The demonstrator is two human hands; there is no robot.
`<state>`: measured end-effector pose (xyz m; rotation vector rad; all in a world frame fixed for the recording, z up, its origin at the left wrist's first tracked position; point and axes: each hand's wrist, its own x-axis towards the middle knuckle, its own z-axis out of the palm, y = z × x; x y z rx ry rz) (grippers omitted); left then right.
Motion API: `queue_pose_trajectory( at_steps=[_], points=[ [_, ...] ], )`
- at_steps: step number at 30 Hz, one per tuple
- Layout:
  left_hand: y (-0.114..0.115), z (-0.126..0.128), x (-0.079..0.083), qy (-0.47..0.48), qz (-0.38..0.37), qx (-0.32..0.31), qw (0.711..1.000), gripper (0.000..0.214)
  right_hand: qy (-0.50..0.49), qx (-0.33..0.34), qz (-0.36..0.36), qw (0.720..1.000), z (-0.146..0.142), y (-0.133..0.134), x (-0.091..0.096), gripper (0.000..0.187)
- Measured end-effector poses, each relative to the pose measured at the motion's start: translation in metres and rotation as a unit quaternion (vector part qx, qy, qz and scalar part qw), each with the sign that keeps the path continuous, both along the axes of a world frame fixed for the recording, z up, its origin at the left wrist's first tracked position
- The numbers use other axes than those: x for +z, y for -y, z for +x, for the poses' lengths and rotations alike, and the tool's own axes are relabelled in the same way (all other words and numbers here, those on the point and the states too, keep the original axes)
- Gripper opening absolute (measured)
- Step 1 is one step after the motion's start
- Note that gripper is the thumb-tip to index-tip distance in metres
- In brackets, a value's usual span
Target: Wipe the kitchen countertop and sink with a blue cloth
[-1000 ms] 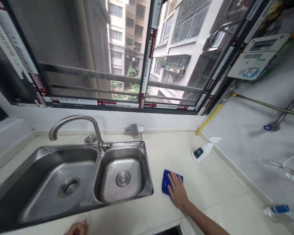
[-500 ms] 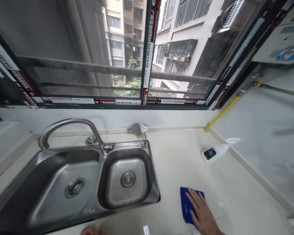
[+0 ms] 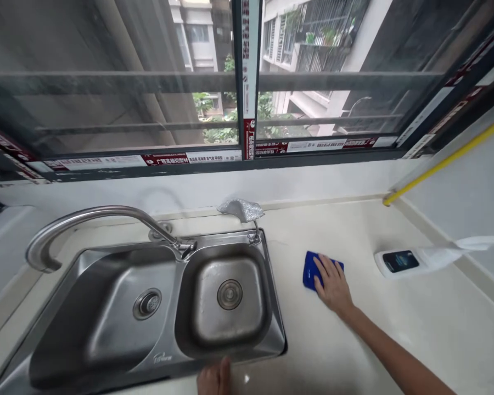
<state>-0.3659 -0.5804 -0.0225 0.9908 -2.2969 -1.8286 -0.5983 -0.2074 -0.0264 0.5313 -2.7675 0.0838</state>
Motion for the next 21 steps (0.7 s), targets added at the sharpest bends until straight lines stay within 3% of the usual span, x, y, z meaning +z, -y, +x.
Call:
queue_pose_trajectory(
  at_steps=[2, 6, 10, 15, 21],
  points=[
    [0.001, -0.011, 0.013, 0.028, 0.087, 0.048, 0.995, 0.077, 0.011, -0.023, -0.002, 1.000, -0.035, 0.009, 0.000, 0.066],
    [-0.004, -0.031, 0.033, 0.036, 0.172, 0.132, 0.976, 0.079, -0.009, -0.072, -0.012, 0.997, -0.100, 0.032, -0.001, 0.061],
    [-0.012, -0.037, 0.045, 0.016, 0.252, 0.193, 0.948, 0.082, -0.031, -0.109, -0.011, 0.993, -0.139, 0.052, -0.002, 0.060],
    [-0.014, -0.030, 0.057, -0.014, 0.338, 0.208, 0.918, 0.085, -0.031, -0.121, -0.037, 0.991, -0.146, 0.057, -0.005, 0.060],
    [-0.012, -0.009, 0.054, -0.062, 0.385, 0.215, 0.896, 0.085, -0.054, -0.118, -0.055, 0.990, -0.107, 0.055, -0.014, 0.061]
  ],
)
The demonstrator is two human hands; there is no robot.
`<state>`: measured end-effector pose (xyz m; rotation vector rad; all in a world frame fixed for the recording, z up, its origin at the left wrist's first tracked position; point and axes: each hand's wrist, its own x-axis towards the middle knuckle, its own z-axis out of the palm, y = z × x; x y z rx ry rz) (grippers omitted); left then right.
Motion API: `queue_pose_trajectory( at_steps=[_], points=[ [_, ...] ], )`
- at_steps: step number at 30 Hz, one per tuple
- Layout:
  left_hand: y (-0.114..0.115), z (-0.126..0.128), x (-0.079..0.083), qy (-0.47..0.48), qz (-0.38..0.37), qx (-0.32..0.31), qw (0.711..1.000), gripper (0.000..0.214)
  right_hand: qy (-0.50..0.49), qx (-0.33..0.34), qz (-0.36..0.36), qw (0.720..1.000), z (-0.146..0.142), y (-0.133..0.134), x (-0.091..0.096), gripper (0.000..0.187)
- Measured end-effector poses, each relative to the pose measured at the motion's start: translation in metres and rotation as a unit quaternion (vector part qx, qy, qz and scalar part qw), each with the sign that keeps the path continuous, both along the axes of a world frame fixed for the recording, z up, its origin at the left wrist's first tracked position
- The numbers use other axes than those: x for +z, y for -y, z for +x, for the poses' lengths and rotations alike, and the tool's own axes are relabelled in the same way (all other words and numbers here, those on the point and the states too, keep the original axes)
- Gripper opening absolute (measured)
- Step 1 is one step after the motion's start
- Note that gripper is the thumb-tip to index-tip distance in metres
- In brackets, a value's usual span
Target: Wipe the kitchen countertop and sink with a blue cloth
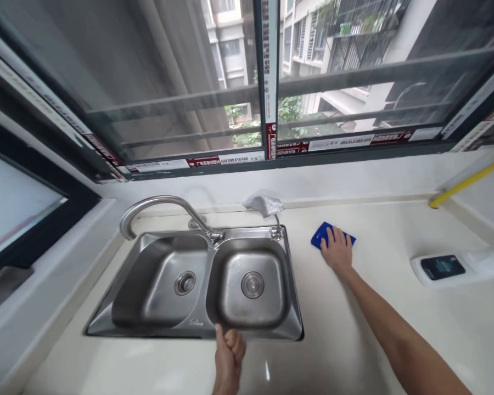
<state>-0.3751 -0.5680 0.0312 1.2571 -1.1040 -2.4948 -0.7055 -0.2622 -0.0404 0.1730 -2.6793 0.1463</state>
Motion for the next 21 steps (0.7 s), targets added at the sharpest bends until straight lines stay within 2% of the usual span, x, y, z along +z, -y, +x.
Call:
queue_pose_trajectory(
  at_steps=[7, 11, 14, 21],
  points=[
    [0.007, 0.023, -0.012, -0.051, 0.061, -0.019, 0.997, 0.070, -0.011, 0.030, 0.025, 0.999, 0.092, -0.008, -0.007, 0.061],
    [0.014, 0.031, -0.011, -0.061, 0.103, -0.039, 0.992, 0.085, -0.014, 0.041, 0.010, 0.999, 0.137, -0.012, -0.013, 0.061],
    [0.016, 0.034, -0.011, -0.067, 0.139, -0.053, 0.987, 0.089, -0.016, 0.048, -0.004, 0.999, 0.166, -0.013, -0.015, 0.062],
    [0.004, 0.028, -0.017, -0.058, 0.181, -0.100, 0.977, 0.078, -0.015, 0.054, -0.021, 0.998, 0.240, -0.016, -0.012, 0.066]
  ],
)
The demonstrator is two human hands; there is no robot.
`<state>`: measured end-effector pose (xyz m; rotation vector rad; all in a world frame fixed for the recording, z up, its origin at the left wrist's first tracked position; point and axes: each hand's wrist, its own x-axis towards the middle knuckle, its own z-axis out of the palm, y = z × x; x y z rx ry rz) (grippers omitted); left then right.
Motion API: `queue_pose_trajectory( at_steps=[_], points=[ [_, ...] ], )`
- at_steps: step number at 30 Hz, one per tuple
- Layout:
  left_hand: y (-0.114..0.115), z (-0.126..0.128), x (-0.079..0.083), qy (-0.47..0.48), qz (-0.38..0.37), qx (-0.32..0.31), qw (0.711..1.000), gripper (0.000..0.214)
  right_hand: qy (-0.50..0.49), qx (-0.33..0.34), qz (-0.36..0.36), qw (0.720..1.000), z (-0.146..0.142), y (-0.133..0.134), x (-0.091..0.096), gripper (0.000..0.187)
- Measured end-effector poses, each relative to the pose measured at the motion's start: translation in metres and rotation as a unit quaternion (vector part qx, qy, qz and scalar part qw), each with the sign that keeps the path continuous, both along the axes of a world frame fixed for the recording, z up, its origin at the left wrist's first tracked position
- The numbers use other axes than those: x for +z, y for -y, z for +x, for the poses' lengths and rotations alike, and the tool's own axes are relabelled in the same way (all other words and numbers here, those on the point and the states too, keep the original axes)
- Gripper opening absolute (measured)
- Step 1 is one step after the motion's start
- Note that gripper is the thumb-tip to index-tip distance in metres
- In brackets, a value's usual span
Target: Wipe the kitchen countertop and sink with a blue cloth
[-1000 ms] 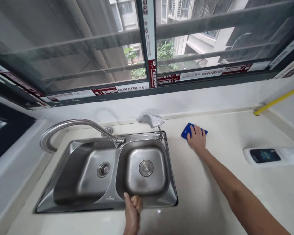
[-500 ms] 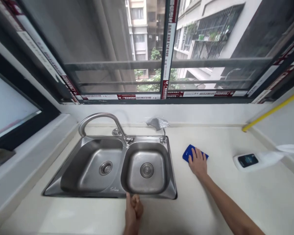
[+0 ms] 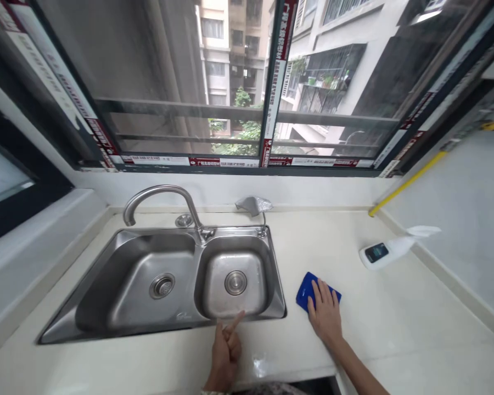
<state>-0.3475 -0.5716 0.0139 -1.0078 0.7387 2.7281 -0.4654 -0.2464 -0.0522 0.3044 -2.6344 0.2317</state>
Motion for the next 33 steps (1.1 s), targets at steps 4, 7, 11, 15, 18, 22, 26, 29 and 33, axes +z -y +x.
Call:
queue_pose_trajectory(
  at_steps=[4, 7, 11, 15, 18, 22, 26, 29, 33],
  points=[
    [-0.008, -0.015, 0.002, -0.005, 0.013, -0.030, 0.999, 0.080, 0.001, 0.002, 0.012, 1.000, 0.045, -0.006, 0.004, 0.069],
    [-0.015, -0.027, 0.006, -0.010, 0.030, -0.046, 0.998, 0.079, 0.012, -0.005, 0.021, 1.000, 0.071, -0.009, 0.007, 0.070],
    [-0.022, -0.037, 0.013, -0.010, 0.055, -0.048, 0.997, 0.067, 0.019, -0.024, 0.026, 0.999, 0.088, -0.010, 0.008, 0.070],
    [-0.021, -0.045, 0.018, 0.010, 0.068, -0.064, 0.996, 0.058, 0.022, -0.035, 0.025, 0.999, 0.089, -0.008, 0.009, 0.071],
    [-0.019, -0.051, 0.017, 0.015, 0.093, -0.082, 0.992, 0.058, 0.028, -0.039, 0.019, 0.999, 0.089, -0.007, 0.012, 0.070],
    [-0.020, -0.061, 0.009, 0.006, 0.128, -0.099, 0.987, 0.060, 0.043, -0.037, 0.017, 0.998, 0.092, -0.007, 0.018, 0.070],
    [-0.026, -0.069, -0.001, 0.009, 0.162, -0.122, 0.979, 0.064, 0.056, -0.038, 0.016, 0.998, 0.094, -0.007, 0.023, 0.068],
    [-0.031, -0.077, -0.004, 0.009, 0.178, -0.140, 0.974, 0.067, 0.060, -0.044, 0.019, 0.997, 0.095, -0.007, 0.024, 0.067],
    [-0.034, -0.092, -0.002, 0.018, 0.184, -0.159, 0.970, 0.069, 0.075, -0.045, 0.020, 0.996, 0.096, -0.008, 0.026, 0.065]
  ],
)
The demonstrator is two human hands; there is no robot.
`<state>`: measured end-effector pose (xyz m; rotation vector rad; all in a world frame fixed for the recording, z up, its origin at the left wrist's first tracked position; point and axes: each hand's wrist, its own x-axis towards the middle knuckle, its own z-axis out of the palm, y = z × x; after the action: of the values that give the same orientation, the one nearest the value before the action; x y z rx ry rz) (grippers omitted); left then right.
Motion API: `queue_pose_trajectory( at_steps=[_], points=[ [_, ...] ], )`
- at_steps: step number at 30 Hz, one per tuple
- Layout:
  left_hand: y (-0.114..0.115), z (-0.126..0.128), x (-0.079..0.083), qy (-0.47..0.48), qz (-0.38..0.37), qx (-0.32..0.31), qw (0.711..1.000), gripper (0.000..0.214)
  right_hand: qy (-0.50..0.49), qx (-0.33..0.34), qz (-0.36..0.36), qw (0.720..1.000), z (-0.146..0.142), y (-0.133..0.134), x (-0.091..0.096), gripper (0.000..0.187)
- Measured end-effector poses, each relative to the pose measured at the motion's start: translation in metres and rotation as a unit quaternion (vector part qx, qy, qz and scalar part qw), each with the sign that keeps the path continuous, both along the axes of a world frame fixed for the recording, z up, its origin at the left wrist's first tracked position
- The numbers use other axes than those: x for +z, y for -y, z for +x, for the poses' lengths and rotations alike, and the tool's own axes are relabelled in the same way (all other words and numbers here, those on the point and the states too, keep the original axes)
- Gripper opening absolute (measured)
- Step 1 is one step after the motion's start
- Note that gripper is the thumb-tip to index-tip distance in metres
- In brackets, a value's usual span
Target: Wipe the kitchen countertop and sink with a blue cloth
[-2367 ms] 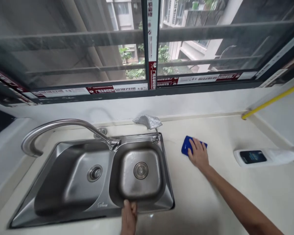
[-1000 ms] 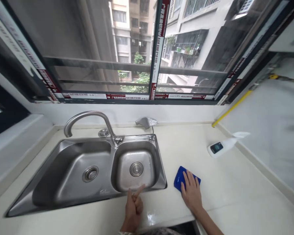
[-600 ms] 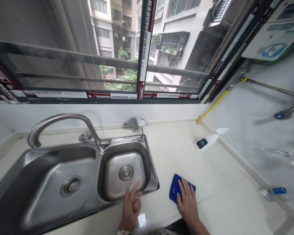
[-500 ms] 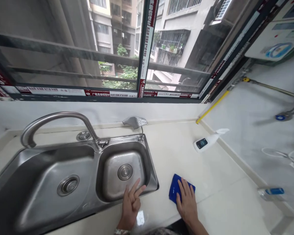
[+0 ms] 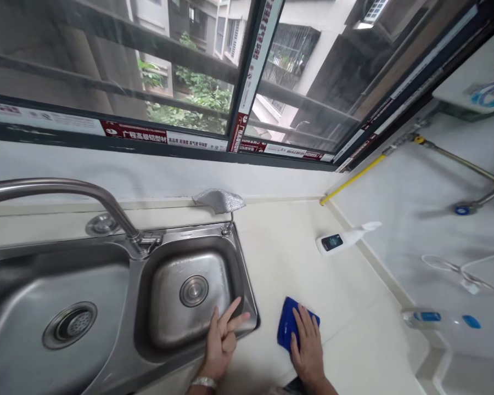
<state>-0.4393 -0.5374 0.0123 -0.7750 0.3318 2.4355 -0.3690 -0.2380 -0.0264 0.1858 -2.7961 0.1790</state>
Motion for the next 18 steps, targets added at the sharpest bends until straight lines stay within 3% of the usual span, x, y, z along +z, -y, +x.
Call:
queue_pose_trajectory(
  at_steps=[8, 18],
  points=[
    [-0.004, -0.017, -0.005, 0.028, 0.032, -0.047, 0.998, 0.069, 0.034, -0.008, 0.008, 0.999, 0.004, 0.000, 0.009, 0.063],
    [-0.004, -0.016, -0.007, 0.073, 0.070, -0.013, 0.995, 0.068, 0.056, 0.016, 0.030, 0.998, 0.003, -0.005, 0.011, 0.066]
  ],
)
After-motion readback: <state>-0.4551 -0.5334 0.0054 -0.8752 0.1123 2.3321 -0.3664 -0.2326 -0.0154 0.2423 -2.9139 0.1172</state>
